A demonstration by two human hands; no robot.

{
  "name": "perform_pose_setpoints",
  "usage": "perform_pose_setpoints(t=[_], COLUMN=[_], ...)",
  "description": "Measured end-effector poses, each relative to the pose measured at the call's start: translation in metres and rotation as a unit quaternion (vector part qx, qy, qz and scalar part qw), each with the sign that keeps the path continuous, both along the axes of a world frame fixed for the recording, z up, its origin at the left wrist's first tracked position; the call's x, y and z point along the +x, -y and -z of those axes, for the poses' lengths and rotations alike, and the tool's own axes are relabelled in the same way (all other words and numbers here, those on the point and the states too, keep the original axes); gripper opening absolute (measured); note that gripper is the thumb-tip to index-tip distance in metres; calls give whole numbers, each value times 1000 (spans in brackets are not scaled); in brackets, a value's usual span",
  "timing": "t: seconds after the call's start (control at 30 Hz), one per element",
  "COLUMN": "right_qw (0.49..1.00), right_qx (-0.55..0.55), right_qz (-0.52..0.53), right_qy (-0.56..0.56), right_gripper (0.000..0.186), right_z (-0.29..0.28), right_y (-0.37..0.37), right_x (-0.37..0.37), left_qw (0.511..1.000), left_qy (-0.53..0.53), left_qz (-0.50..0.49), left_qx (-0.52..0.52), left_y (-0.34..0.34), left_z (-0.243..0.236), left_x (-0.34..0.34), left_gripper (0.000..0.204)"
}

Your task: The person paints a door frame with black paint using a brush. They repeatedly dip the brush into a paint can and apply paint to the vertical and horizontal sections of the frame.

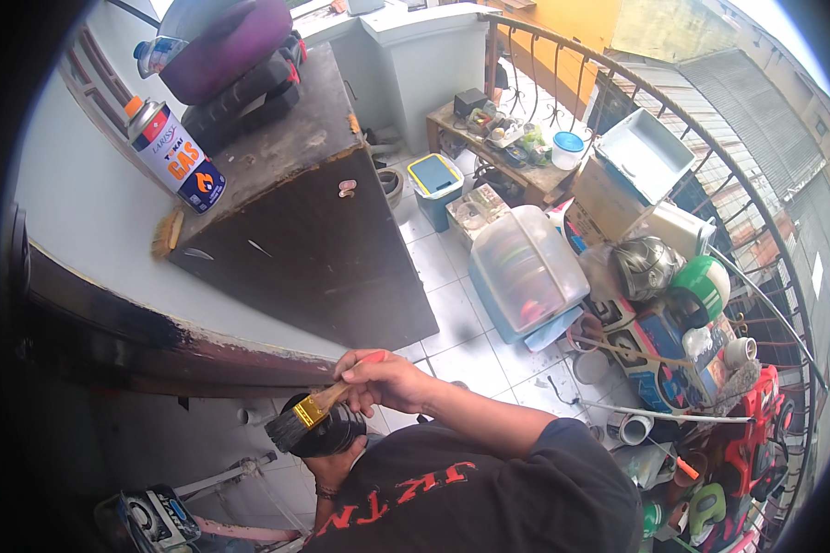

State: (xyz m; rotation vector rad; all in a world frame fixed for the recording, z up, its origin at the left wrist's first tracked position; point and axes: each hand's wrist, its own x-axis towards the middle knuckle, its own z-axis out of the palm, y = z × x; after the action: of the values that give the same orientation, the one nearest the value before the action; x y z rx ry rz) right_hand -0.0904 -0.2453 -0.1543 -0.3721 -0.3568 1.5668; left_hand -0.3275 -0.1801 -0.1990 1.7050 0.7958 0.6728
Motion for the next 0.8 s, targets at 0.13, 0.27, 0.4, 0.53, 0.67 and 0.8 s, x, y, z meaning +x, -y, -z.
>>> perform_pose_setpoints(t=[0.13,0.27,0.4,0.53,0.67,0.8], right_qw=[1000,1000,999,999,999,999], right_qx=[-3,3,1,6,-1,3], right_qz=[-3,7,33,48,47,38], right_qy=[-2,-2,-7,-15,-9,-5], right_gripper=[27,26,26,25,25,26], right_z=[3,6,10,12,9,12], right_y=[8,13,15,15,11,6], right_x=[9,11,7,3,0,2], left_qw=[998,996,989,981,981,986], left_qy=[-64,-67,-98,-110,-112,-85], left_qz=[5,29,48,69,76,73], left_qx=[8,54,103,143,139,121], left_y=[7,4,-3,-12,-15,-11], left_z=[18,25,28,30,25,14], left_x=[-11,-9,-10,-13,-10,-3], left_gripper=[84,86,85,83,81,72])
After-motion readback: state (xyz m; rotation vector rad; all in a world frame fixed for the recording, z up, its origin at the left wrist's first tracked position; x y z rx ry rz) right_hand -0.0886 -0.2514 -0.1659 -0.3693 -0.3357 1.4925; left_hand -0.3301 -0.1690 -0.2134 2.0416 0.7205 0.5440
